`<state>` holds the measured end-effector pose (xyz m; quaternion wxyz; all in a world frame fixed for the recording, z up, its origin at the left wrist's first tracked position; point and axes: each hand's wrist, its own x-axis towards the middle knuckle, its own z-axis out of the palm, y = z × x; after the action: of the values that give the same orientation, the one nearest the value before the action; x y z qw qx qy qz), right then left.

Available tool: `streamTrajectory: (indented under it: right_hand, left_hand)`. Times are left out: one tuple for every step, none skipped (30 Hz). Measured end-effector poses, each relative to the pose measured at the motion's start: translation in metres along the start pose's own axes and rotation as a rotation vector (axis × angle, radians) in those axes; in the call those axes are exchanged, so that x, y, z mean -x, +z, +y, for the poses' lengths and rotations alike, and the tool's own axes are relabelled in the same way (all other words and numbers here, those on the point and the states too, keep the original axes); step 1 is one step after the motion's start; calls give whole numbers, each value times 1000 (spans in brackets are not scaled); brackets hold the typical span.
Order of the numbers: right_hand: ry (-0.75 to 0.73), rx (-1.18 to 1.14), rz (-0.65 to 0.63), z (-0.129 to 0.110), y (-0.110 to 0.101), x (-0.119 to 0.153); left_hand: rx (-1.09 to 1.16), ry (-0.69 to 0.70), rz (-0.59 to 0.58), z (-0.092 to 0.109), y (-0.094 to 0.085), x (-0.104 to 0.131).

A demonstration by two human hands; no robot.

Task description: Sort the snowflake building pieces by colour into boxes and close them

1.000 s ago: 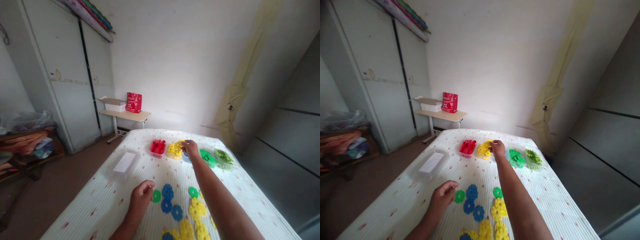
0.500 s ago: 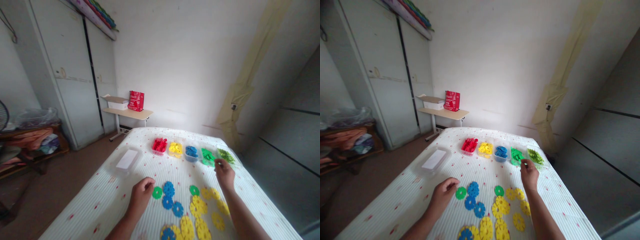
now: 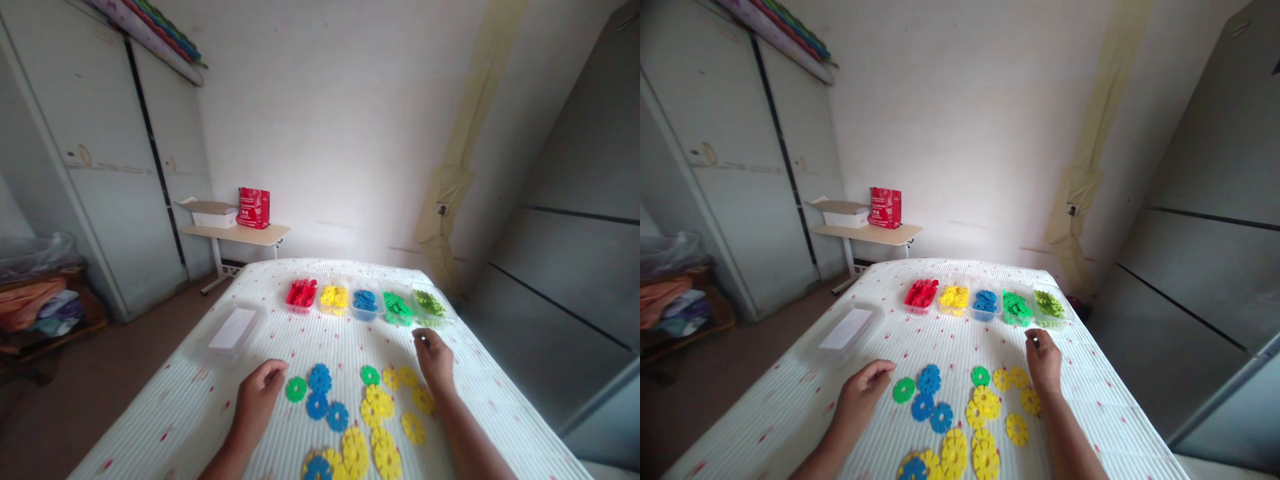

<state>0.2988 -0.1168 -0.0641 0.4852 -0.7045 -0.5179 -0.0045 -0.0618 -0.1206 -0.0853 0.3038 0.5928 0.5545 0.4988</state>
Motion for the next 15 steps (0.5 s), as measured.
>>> streamTrajectory:
  right_hand:
    - [-12, -5, -4, -1, 1, 1]
    - [-14, -6, -6, -1, 1, 1]
    - [-4, -3, -8, 1, 0, 1]
    - [18, 0, -6, 3, -1, 0]
    - [46, 2, -2, 6, -2, -1]
    - [78, 4, 9, 10, -4, -2]
    - [112, 2, 22, 14, -6, -3]
    - [145, -4, 37, 19, -8, -5]
    - [177, -12, 51, 23, -9, -6]
    - [206, -18, 60, 27, -11, -8]
    - [234, -22, 62, 30, -12, -9]
    - [260, -23, 61, 33, -13, -9]
    - [281, -21, 54, 35, -14, -10]
    - [295, -19, 48, 36, -15, -10]
    - [301, -17, 43, 37, -15, -10]
  left_hand:
    - [2, -7, 3, -1, -1, -1]
    - [3, -14, 3, -1, -2, -2]
    - [2, -19, 3, -2, -2, -3]
    - [3, -22, 4, -2, -3, -4]
    - [5, -23, 4, -3, -3, -4]
    - [9, -21, 3, -3, -3, -4]
    - [12, -18, 3, -3, -3, -4]
    - [14, -13, 2, -4, -3, -4]
    - [14, -10, -3, -4, -3, -4]
    - [12, -7, -6, -5, -3, -4]
    - [8, -6, -10, -5, -3, -3]
    - [3, -6, -14, -6, -2, -3]
    - [-3, -5, -17, -7, -2, -4]
    - [-8, -3, -17, -8, -2, -4]
    - [-12, 0, -16, -8, -3, -4]
